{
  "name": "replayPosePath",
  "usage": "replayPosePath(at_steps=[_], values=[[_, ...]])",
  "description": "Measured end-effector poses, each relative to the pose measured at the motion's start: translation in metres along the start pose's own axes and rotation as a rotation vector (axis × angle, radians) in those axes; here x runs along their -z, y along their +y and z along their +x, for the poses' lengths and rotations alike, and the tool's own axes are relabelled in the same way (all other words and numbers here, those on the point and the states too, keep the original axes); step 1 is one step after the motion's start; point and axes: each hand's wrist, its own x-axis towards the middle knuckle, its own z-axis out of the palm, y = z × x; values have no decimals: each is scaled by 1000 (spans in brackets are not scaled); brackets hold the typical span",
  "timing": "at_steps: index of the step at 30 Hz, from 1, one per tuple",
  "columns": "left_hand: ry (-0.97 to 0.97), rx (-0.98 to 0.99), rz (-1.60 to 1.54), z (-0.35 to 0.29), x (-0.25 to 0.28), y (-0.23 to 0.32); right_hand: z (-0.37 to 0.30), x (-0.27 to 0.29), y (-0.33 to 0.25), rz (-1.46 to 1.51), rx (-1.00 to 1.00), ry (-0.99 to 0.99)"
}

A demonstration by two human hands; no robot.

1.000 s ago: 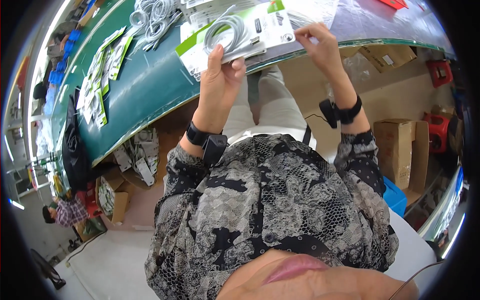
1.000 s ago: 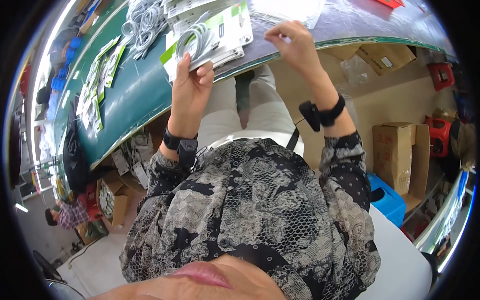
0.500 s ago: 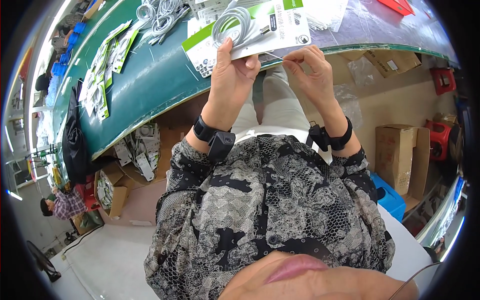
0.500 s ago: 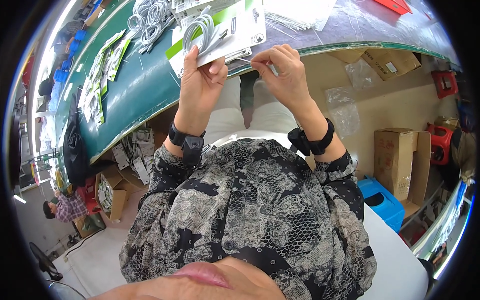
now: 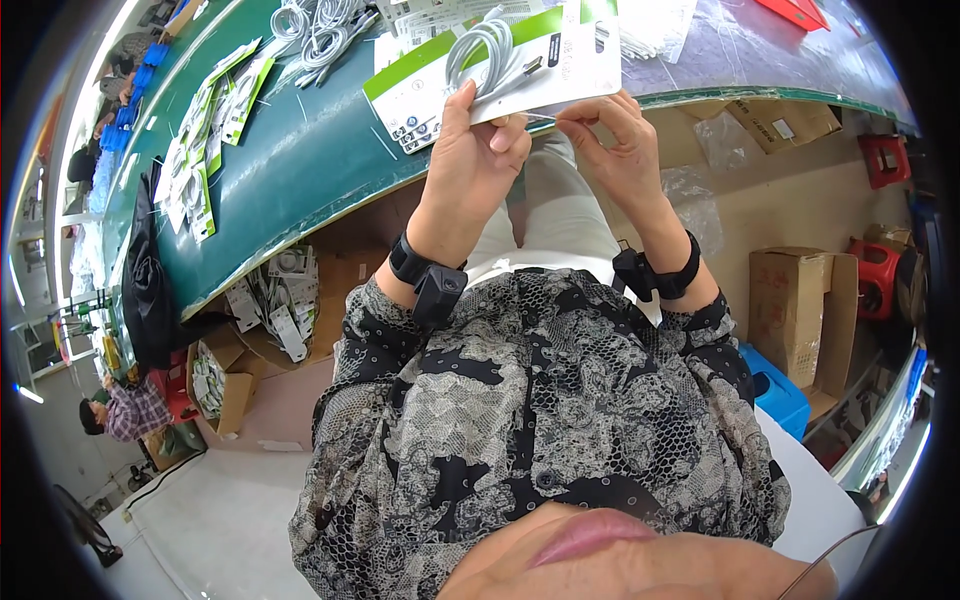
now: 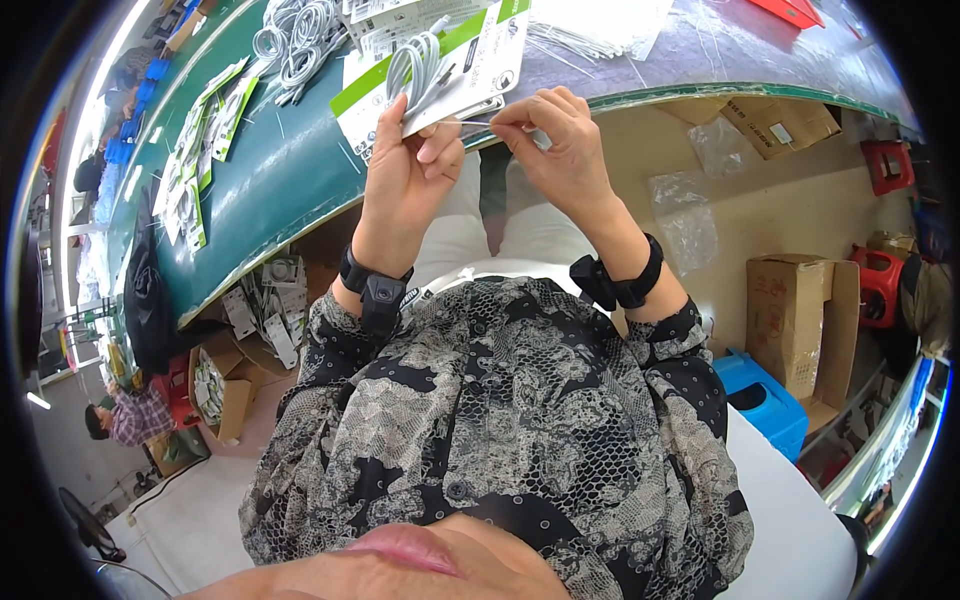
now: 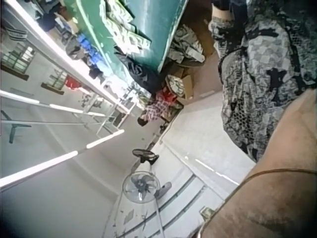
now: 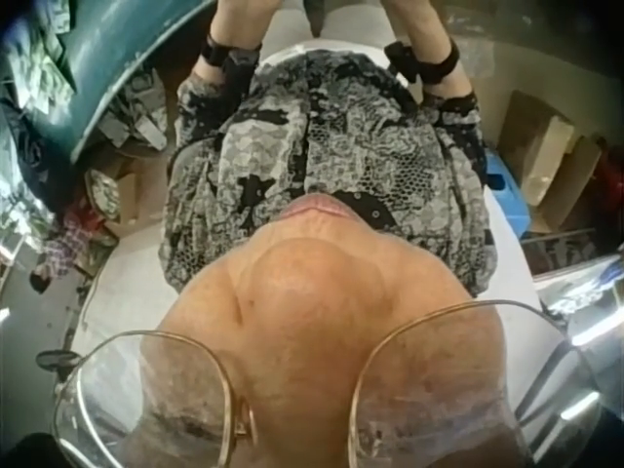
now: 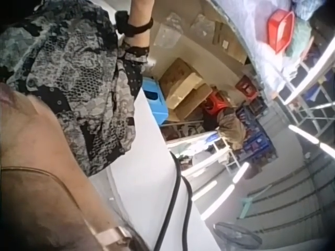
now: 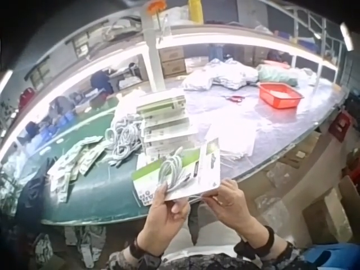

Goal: The person packages a USB cable by hand, threading a plastic tie through the cardboard backing and around the cable, then pulling the tie tight and setting the unit aside.

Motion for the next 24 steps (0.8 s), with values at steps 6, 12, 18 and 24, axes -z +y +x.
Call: replayPosePath(at_steps=[6, 12, 18, 24], values=[[-54, 237, -446, -1, -4, 1, -3, -1, 4, 121, -69, 13], [-20, 332, -662, -3, -6, 7, 5, 6, -6, -56, 108, 75], [-36, 335, -696, -2, -7, 5, 4, 9, -9, -85, 148, 100], [-36, 318, -662, -3, -6, 4, 3, 6, -8, -83, 135, 90]])
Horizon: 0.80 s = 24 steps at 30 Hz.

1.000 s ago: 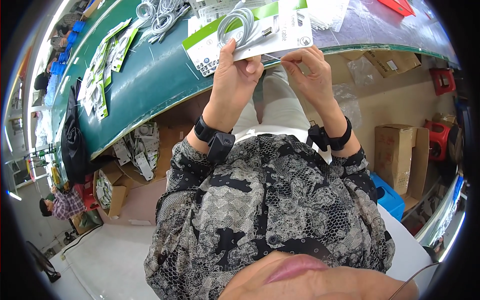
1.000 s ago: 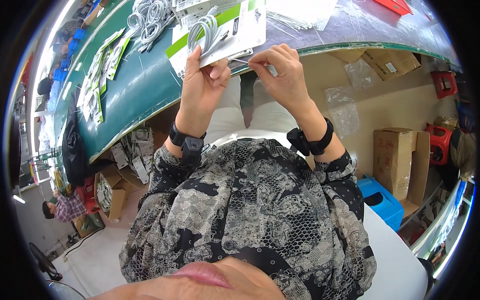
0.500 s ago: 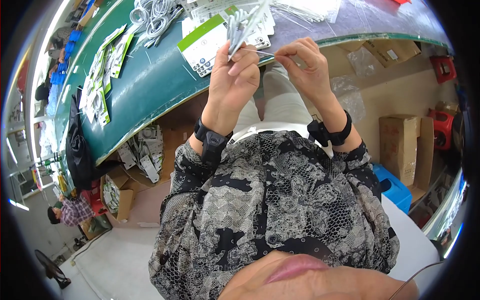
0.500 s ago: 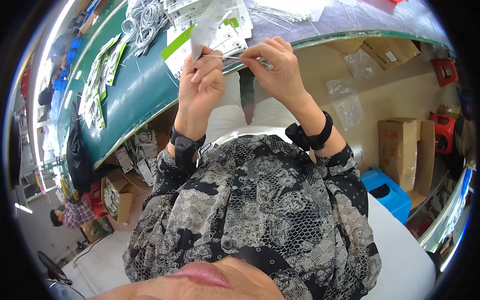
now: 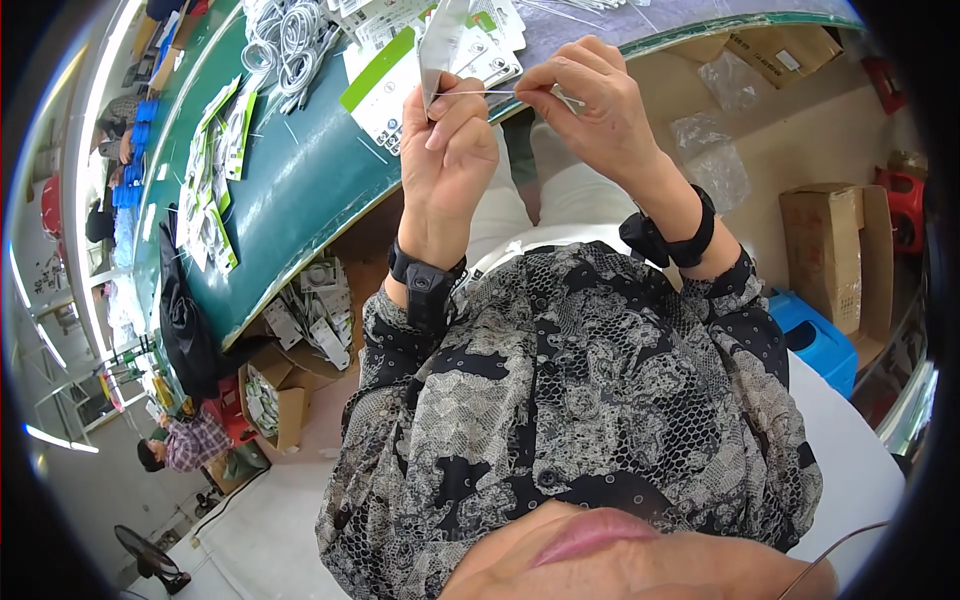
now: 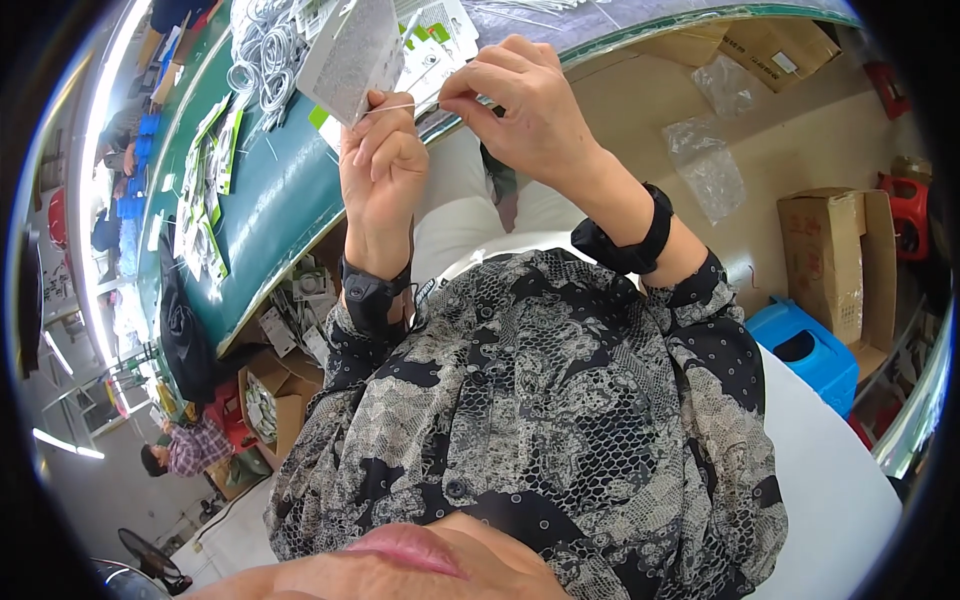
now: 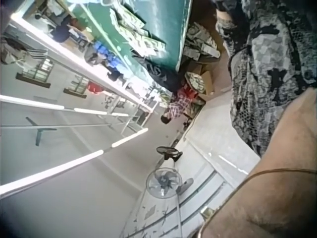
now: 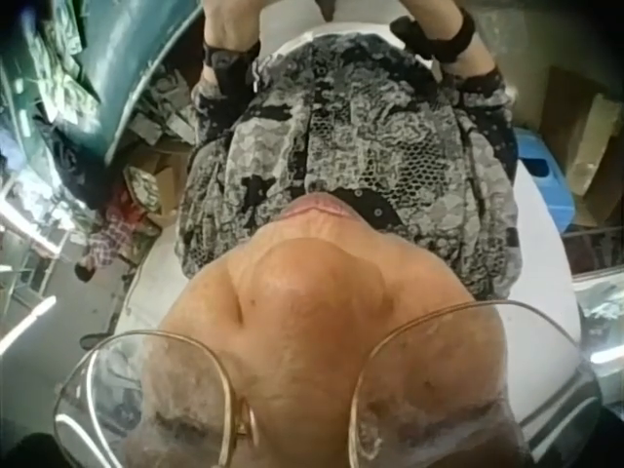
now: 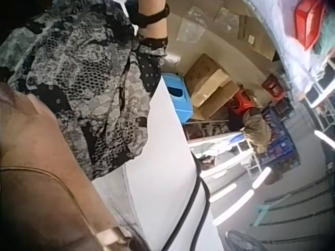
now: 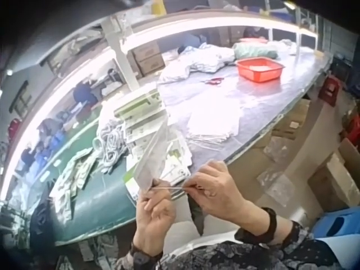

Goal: The person packages a USB cable by hand, threading a plastic tie through the cardboard backing and around the cable, then pulling the tie tight and setting the unit aside.

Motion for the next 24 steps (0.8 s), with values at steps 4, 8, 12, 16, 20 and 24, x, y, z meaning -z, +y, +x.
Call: replayPosePath(at_steps=[4, 8, 12, 16, 20, 24], values=[[-2, 1, -15, 0, 0, 0, 1, 0, 0, 2, 5, 7], [8, -7, -27, -1, 0, 1, 0, -1, 0, 6, 10, 1], [10, 3, -19, 0, 0, 2, 1, 0, -1, 15, 3, 8], [-4, 6, -9, 0, 3, 1, 0, -1, -2, 14, 4, 16], [-43, -24, 128, 2, 11, -3, 2, 3, -8, -3, -36, -34], [159, -218, 681, 2, 17, -28, -12, -12, -4, 194, -139, 94]])
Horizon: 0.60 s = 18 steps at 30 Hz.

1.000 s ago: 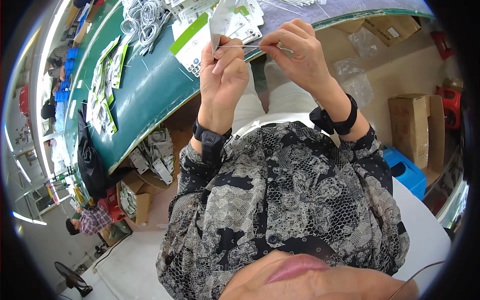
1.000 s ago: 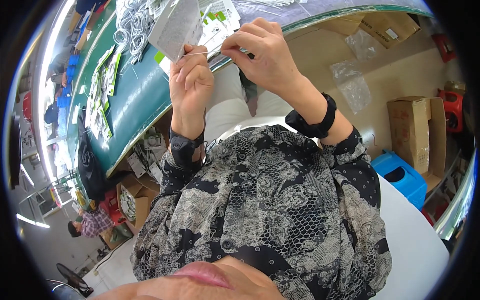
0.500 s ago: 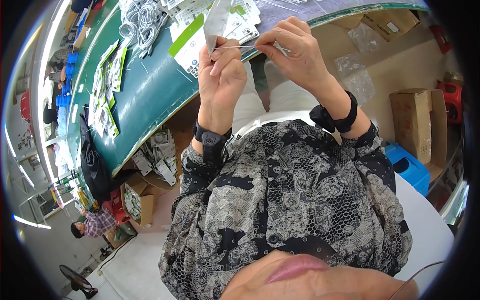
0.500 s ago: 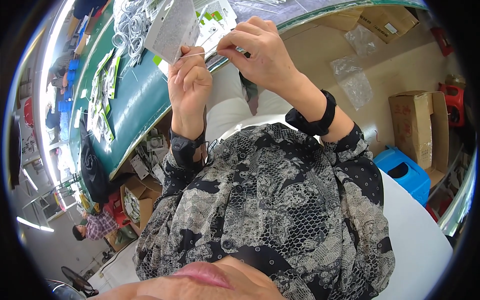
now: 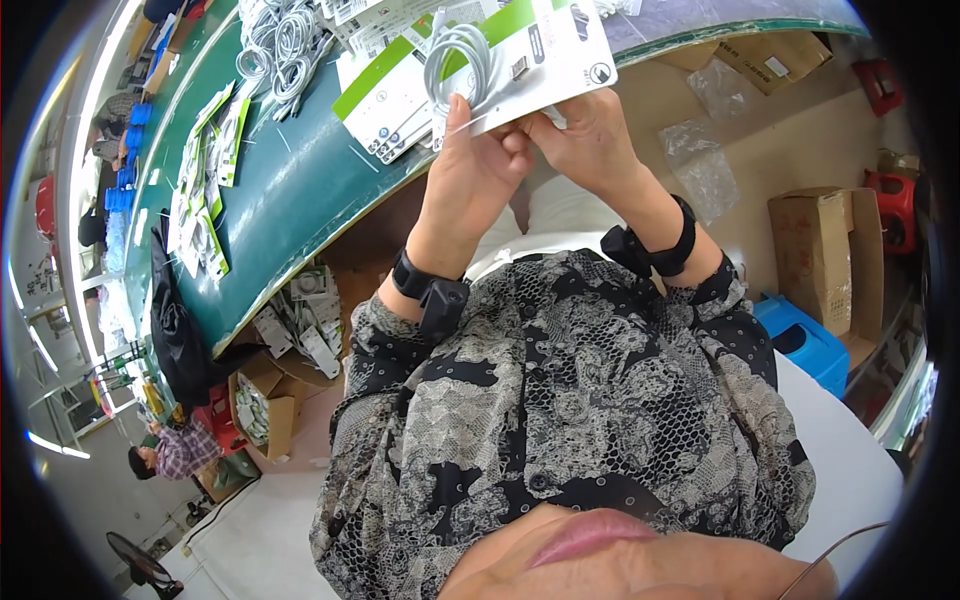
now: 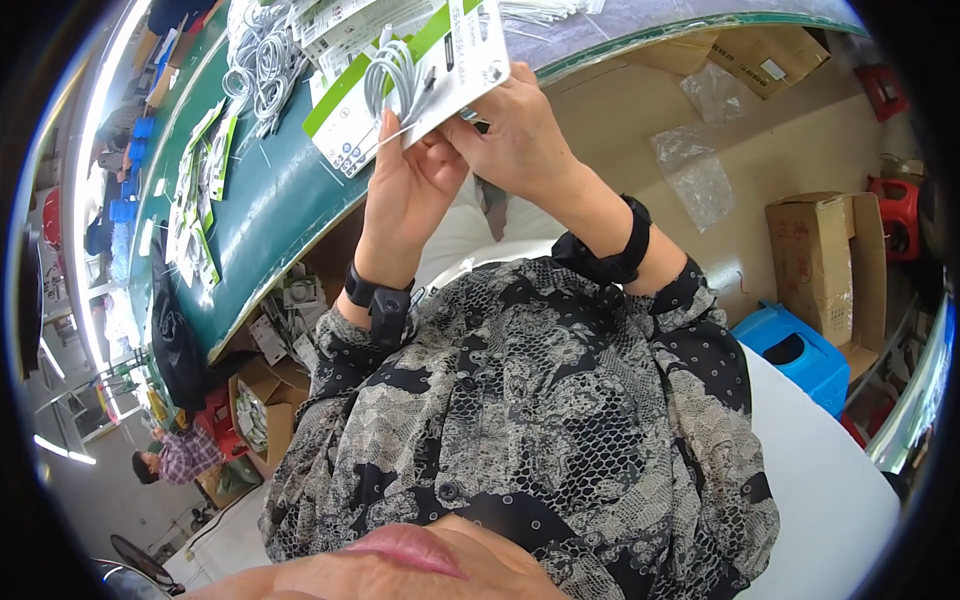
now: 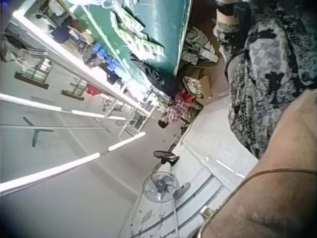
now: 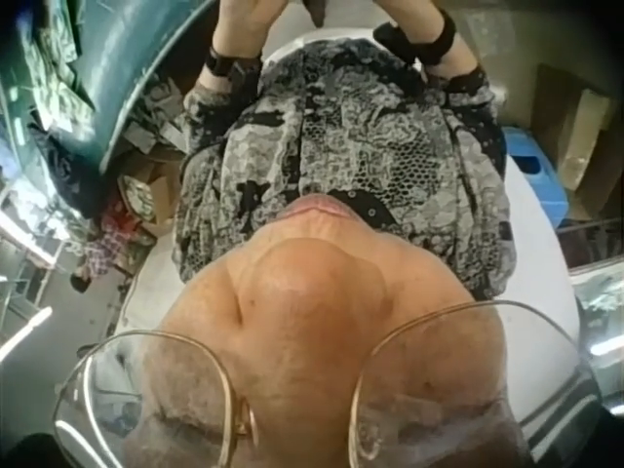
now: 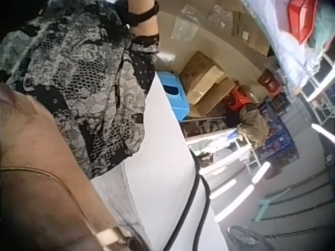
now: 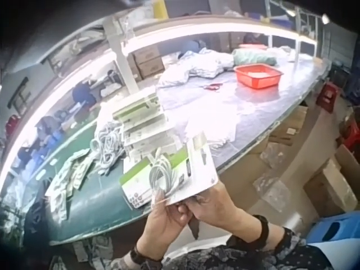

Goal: The person packages a USB cable by hand, threading a plastic tie through the cardboard backing and around the cable, then pulling the tie tight and setting the unit aside.

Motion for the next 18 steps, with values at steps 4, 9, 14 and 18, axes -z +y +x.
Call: replayPosePath(at_steps=[4, 9, 14, 18], values=[[32, 40, 201, -1, 9, 2, -11, 11, 9, 320, -247, -80], [80, -27, 391, 2, 16, 4, -26, 21, 23, 50, -62, -99], [98, -168, 601, 6, 24, 5, -39, 38, -13, -382, -70, -378], [60, -201, 648, 3, 27, -4, -18, 40, -36, -333, 11, -378]])
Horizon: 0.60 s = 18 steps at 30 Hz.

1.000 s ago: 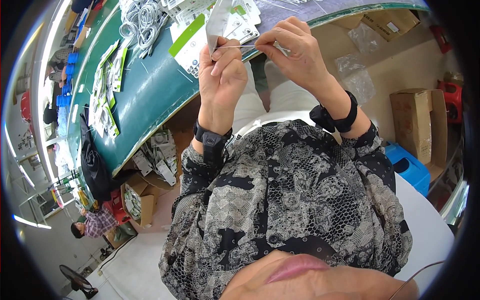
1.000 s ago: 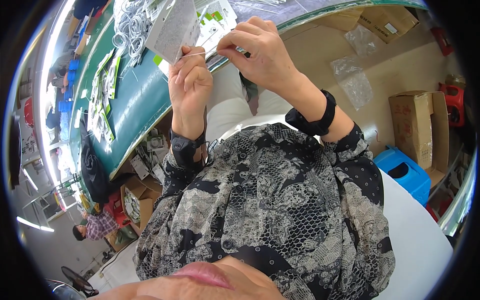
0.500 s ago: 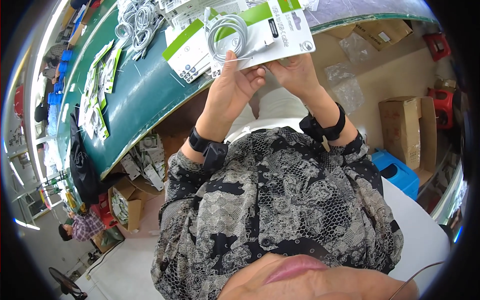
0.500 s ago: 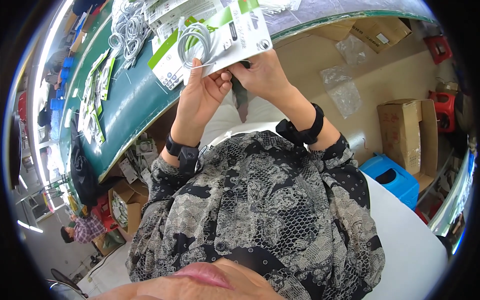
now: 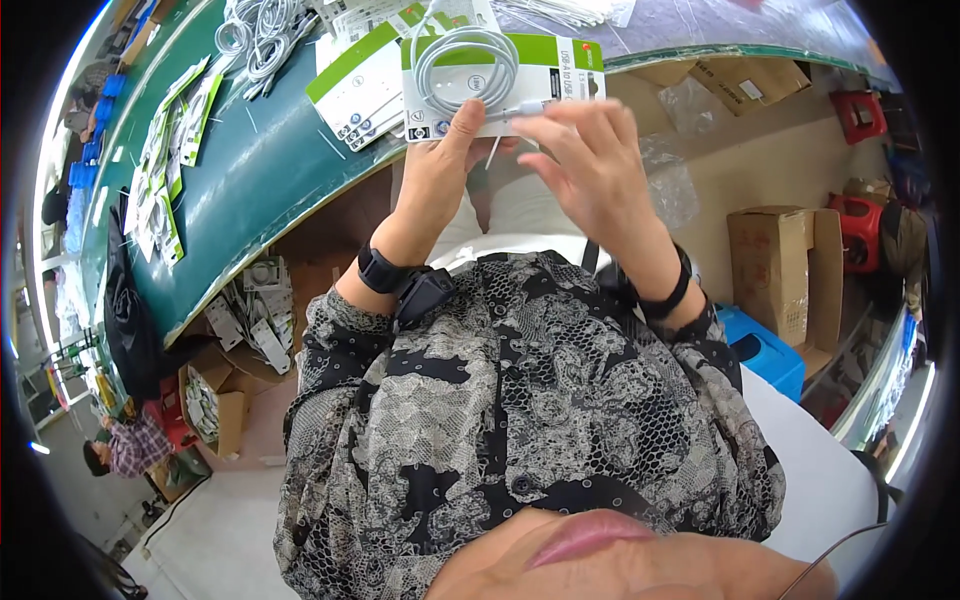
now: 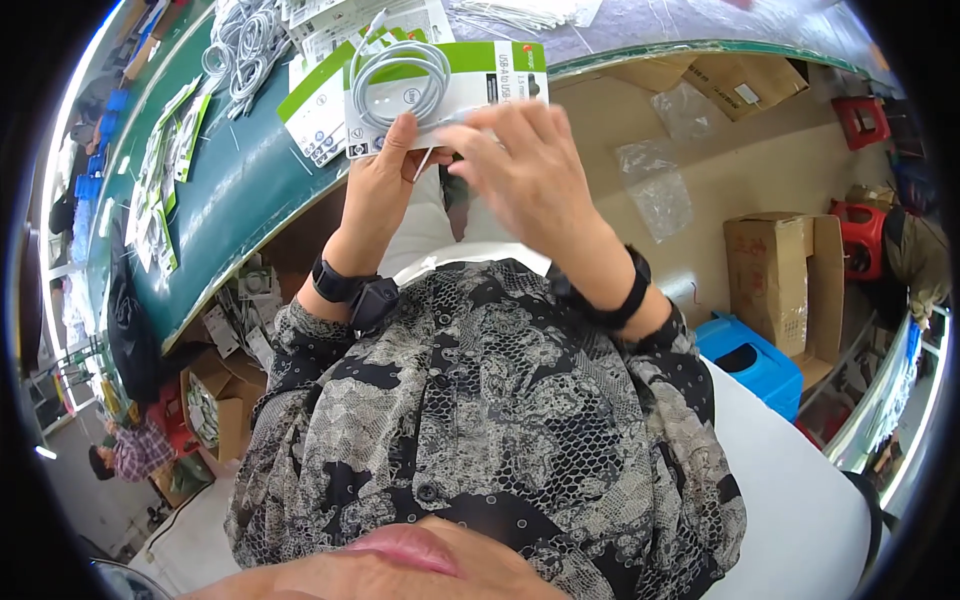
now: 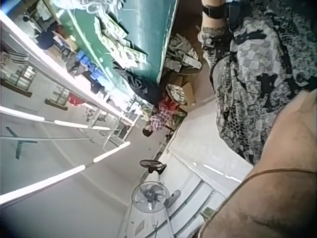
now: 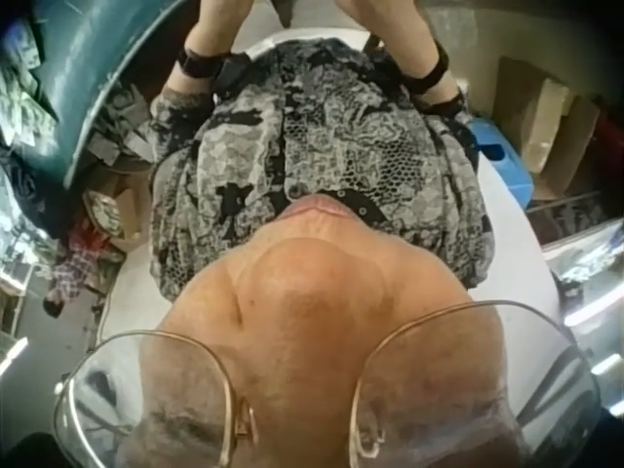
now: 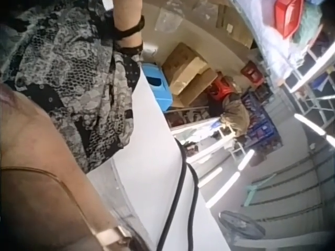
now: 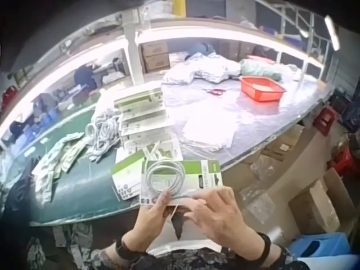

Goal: The person packages a USB cable by hand, threading a plastic tie through the cardboard backing and around the cable, then pulling the tie tight and setting the unit aside.

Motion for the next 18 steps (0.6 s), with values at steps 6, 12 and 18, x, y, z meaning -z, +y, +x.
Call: replayPosePath(at_steps=[6, 12, 18], values=[[-18, -80, 112, -9, -5, 1, 21, 0, 8, -211, 181, 64], [-40, -20, 61, -12, -4, 4, 13, -12, 16, -173, 162, 151], [15, -38, -114, -17, -18, 6, 12, -13, 15, -133, 208, 287]])
